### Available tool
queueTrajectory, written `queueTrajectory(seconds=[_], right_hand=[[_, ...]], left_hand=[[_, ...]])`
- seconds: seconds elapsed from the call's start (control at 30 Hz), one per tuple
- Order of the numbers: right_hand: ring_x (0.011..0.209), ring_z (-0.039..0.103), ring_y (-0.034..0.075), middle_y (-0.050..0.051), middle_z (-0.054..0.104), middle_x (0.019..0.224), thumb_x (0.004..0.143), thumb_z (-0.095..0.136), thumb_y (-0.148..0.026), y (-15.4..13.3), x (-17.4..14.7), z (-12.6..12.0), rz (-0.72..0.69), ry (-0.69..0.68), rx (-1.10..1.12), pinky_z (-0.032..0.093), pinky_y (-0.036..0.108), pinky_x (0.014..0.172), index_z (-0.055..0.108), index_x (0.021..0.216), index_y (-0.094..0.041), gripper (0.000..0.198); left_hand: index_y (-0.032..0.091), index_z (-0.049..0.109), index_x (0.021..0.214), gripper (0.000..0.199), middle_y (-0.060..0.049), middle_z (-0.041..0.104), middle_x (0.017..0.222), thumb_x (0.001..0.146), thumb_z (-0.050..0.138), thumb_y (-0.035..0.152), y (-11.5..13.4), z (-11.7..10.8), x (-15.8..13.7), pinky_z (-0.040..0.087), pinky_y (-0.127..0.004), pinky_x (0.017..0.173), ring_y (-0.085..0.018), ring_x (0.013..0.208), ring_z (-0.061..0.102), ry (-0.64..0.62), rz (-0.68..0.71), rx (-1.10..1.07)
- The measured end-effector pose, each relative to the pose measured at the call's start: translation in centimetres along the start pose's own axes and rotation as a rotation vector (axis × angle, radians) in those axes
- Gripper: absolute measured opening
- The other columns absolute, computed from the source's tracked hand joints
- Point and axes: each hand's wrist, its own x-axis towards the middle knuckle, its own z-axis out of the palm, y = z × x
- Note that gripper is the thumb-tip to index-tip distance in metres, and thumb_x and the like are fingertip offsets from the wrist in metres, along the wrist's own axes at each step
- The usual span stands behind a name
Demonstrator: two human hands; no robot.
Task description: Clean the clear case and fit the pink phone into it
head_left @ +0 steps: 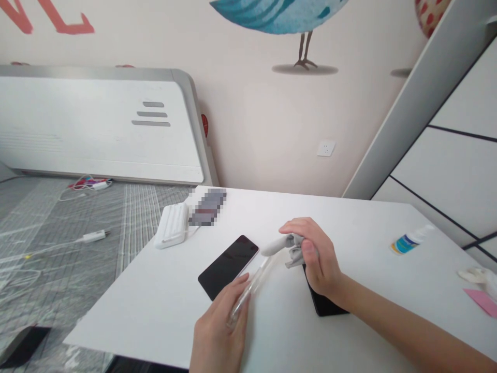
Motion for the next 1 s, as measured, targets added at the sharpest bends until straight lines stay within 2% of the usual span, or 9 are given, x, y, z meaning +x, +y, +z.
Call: queueTrajectory(seconds=[0.07, 0.17, 0.3, 0.4, 0.53, 0.63, 0.77, 0.87, 1.0], right_hand=[[0.110, 0.065, 0.025, 0.009, 0.072, 0.113, 0.109, 0.032, -0.024, 0.6, 0.0, 0.1, 0.006, -0.014, -0.034, 0.051, 0.045, 0.096, 0.065, 0.122, -0.022, 0.036], [0.112, 0.064, 0.024, 0.009, 0.073, 0.116, 0.109, 0.033, -0.021, 2.2, 0.0, 0.0, 0.018, -0.035, -0.162, 0.051, 0.046, 0.098, 0.064, 0.124, -0.021, 0.034], [0.118, 0.063, 0.026, 0.010, 0.072, 0.125, 0.108, 0.040, -0.022, 2.9, -0.8, 0.9, -0.012, -0.178, -0.284, 0.050, 0.049, 0.105, 0.063, 0.131, -0.020, 0.033], [0.128, 0.060, 0.025, 0.010, 0.072, 0.131, 0.108, 0.040, -0.026, 0.6, -2.8, 2.7, -0.078, -0.386, -0.314, 0.036, 0.054, 0.121, 0.062, 0.135, -0.017, 0.035], [0.144, 0.049, 0.022, 0.009, 0.068, 0.141, 0.108, 0.041, -0.036, -1.9, -5.0, 4.6, -0.340, -0.579, -0.249, 0.012, 0.048, 0.133, 0.056, 0.143, -0.012, 0.045], [0.144, 0.048, 0.024, 0.009, 0.068, 0.140, 0.107, 0.041, -0.033, 0.1, -4.0, 3.7, -0.395, -0.600, -0.320, 0.014, 0.052, 0.132, 0.055, 0.144, -0.012, 0.044], [0.139, 0.052, 0.032, 0.013, 0.067, 0.140, 0.106, 0.041, -0.023, 2.9, -1.8, 2.0, -0.187, -0.585, -0.543, 0.026, 0.065, 0.125, 0.056, 0.144, -0.012, 0.043], [0.142, 0.048, 0.028, 0.011, 0.065, 0.144, 0.105, 0.043, -0.024, 0.7, -2.5, 2.6, -0.183, -0.620, -0.458, 0.021, 0.060, 0.129, 0.054, 0.147, -0.013, 0.045], [0.144, 0.046, 0.022, 0.006, 0.067, 0.143, 0.105, 0.047, -0.033, -1.8, -3.9, 3.9, -0.411, -0.675, -0.256, 0.006, 0.046, 0.134, 0.056, 0.143, -0.013, 0.044]], left_hand=[[0.030, 0.076, 0.116, 0.022, -0.002, 0.077, 0.123, 0.100, 0.061, 0.032, -0.1, -0.3, 0.3, 0.061, -0.028, 0.095, -0.021, 0.107, 0.077, 0.019, 0.061, 0.055], [0.027, 0.075, 0.122, 0.028, -0.005, 0.077, 0.112, 0.103, 0.055, 0.028, 0.3, 0.1, 0.6, 0.062, -0.023, 0.076, -0.017, 0.089, 0.077, -0.043, 0.110, 0.073], [0.025, 0.069, 0.134, 0.036, -0.004, 0.073, 0.094, 0.103, 0.049, 0.023, 0.9, 0.8, 0.6, 0.059, -0.024, 0.069, -0.017, 0.077, 0.074, -0.105, 0.196, 0.165], [0.022, 0.074, 0.112, 0.031, -0.004, 0.071, 0.088, 0.101, 0.045, 0.017, 0.6, 1.2, 0.4, 0.057, -0.025, 0.064, -0.017, 0.072, 0.073, -0.099, 0.230, 0.252], [0.020, 0.065, 0.078, 0.023, -0.006, 0.069, 0.072, 0.087, 0.045, 0.014, -0.2, 1.4, 0.1, 0.054, -0.029, 0.052, -0.022, 0.060, 0.071, -0.008, 0.342, 0.307], [0.021, 0.065, 0.083, 0.024, -0.004, 0.069, 0.074, 0.093, 0.044, 0.015, 0.2, 1.2, 0.3, 0.053, -0.028, 0.054, -0.020, 0.061, 0.070, -0.044, 0.316, 0.288], [0.023, 0.065, 0.093, 0.028, -0.001, 0.067, 0.079, 0.107, 0.040, 0.021, 1.1, 0.9, 0.8, 0.050, -0.025, 0.058, -0.015, 0.062, 0.067, -0.131, 0.238, 0.261], [0.022, 0.063, 0.087, 0.028, -0.002, 0.067, 0.077, 0.102, 0.041, 0.017, 0.7, 1.2, 0.6, 0.050, -0.025, 0.056, -0.016, 0.061, 0.068, -0.094, 0.267, 0.288], [0.022, 0.060, 0.078, 0.021, -0.004, 0.066, 0.068, 0.086, 0.044, 0.011, -0.2, 1.4, 0.0, 0.049, -0.028, 0.051, -0.020, 0.055, 0.067, -0.030, 0.331, 0.321]])
